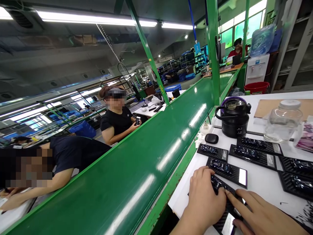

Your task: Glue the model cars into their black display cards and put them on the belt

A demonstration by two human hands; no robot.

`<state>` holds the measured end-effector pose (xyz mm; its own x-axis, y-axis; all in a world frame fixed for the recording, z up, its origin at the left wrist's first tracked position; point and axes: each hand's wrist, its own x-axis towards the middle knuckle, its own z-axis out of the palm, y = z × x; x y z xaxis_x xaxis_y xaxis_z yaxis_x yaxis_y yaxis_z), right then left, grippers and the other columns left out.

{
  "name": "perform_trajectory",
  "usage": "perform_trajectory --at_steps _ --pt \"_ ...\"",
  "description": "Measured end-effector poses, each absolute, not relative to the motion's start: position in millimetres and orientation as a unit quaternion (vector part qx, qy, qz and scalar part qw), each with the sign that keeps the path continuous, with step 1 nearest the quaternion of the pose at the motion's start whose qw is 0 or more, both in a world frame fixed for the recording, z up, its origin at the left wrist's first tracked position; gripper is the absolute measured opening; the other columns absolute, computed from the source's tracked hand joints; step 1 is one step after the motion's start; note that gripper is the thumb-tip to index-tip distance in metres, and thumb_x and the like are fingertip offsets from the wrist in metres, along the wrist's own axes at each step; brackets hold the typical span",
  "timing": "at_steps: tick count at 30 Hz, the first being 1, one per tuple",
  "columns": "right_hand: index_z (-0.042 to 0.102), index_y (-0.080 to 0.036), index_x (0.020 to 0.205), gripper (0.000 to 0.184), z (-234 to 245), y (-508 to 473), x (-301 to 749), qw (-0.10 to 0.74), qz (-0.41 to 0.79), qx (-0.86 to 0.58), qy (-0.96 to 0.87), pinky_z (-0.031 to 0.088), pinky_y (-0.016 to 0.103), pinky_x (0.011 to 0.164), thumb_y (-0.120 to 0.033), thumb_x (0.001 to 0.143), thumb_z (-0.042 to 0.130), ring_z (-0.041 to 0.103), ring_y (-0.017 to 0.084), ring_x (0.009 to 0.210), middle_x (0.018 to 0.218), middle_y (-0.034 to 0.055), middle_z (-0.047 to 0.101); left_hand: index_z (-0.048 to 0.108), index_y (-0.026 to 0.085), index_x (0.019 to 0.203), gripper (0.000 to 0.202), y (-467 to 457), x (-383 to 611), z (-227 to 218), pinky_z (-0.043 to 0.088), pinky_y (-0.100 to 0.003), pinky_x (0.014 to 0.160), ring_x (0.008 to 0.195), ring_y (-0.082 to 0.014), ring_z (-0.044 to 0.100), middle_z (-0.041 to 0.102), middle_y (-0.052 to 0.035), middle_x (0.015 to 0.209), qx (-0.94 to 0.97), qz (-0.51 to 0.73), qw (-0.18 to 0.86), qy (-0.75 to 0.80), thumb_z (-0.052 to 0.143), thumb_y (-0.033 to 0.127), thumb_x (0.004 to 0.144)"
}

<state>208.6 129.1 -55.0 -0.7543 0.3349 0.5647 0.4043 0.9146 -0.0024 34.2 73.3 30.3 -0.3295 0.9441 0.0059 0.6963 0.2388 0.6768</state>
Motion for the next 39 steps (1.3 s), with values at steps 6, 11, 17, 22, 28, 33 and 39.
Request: perform_trajectory --at_steps 6,11,17,22,28,33,39 --pt "0.058 -0.023 0.126 0.041 -56.0 127.3 207.6 0.283 -0.051 -0.221 -0.932 0.05 0.046 0.072 -0.026 0.085 0.056 0.062 0.034 0.093 0.111 0.012 0.066 0.057 0.024 0.112 0.038 75.3 33.2 29.6 0.037 -0.043 0.108 0.119 -0.0263 0.049 0.058 -0.0047 0.124 0.537 0.299 0.206 0.762 0.062 0.02 0.075" --pt "0.059 -0.02 0.124 0.04 -53.5 123.8 203.3 0.295 -0.074 -0.224 -0.926 0.05 0.047 0.068 -0.024 0.085 0.053 0.062 0.035 0.09 0.106 0.0149 0.065 0.057 0.024 0.105 0.034 76.7 34.2 28.3 0.04 -0.042 0.104 0.114 -0.026 0.051 0.06 -0.0039 0.117 0.523 0.304 0.205 0.769 0.063 0.019 0.072" --pt "0.064 -0.017 0.111 0.031 -42.7 122.3 199.9 0.283 -0.115 -0.194 -0.932 0.052 0.048 0.062 -0.02 0.084 0.05 0.062 0.034 0.083 0.099 0.0167 0.066 0.055 0.024 0.102 0.033 77.1 34.8 31.4 0.04 -0.041 0.103 0.112 -0.025 0.052 0.059 -0.0029 0.113 0.514 0.308 0.214 0.772 0.063 0.019 0.07" --pt "0.064 -0.013 0.118 0.034 -41.9 121.6 201.9 0.262 -0.116 -0.2 -0.937 0.054 0.044 0.057 -0.021 0.087 0.053 0.063 0.033 0.084 0.103 0.0184 0.065 0.056 0.024 0.102 0.034 78.9 33.4 32.4 0.04 -0.042 0.103 0.112 -0.0255 0.052 0.059 -0.0038 0.114 0.513 0.306 0.214 0.773 0.063 0.018 0.069" --pt "0.06 -0.013 0.126 0.039 -36.5 123.3 204.2 0.258 -0.061 -0.211 -0.941 0.058 0.041 0.059 -0.022 0.089 0.056 0.063 0.029 0.083 0.107 0.0167 0.063 0.056 0.023 0.102 0.037 81.4 30.7 33.4 0.041 -0.042 0.103 0.112 -0.0262 0.053 0.059 -0.0043 0.112 0.512 0.3 0.216 0.775 0.065 0.018 0.067" --pt "0.059 -0.015 0.129 0.041 -37.8 124.3 202.5 0.265 -0.026 -0.223 -0.938 0.059 0.046 0.065 -0.022 0.088 0.053 0.063 0.03 0.085 0.107 0.0153 0.062 0.054 0.022 0.103 0.04 83.4 30.1 35.0 0.041 -0.042 0.102 0.112 -0.0272 0.053 0.057 -0.0061 0.113 0.506 0.293 0.216 0.782 0.067 0.019 0.066" --pt "0.061 -0.013 0.128 0.04 -34.9 119.3 204.7 0.272 -0.028 -0.219 -0.937 0.058 0.045 0.066 -0.024 0.09 0.052 0.062 0.032 0.089 0.111 0.0182 0.062 0.055 0.022 0.103 0.04 84.9 30.5 36.5 0.042 -0.042 0.101 0.113 -0.028 0.053 0.056 -0.0063 0.114 0.506 0.284 0.218 0.785 0.068 0.02 0.065"
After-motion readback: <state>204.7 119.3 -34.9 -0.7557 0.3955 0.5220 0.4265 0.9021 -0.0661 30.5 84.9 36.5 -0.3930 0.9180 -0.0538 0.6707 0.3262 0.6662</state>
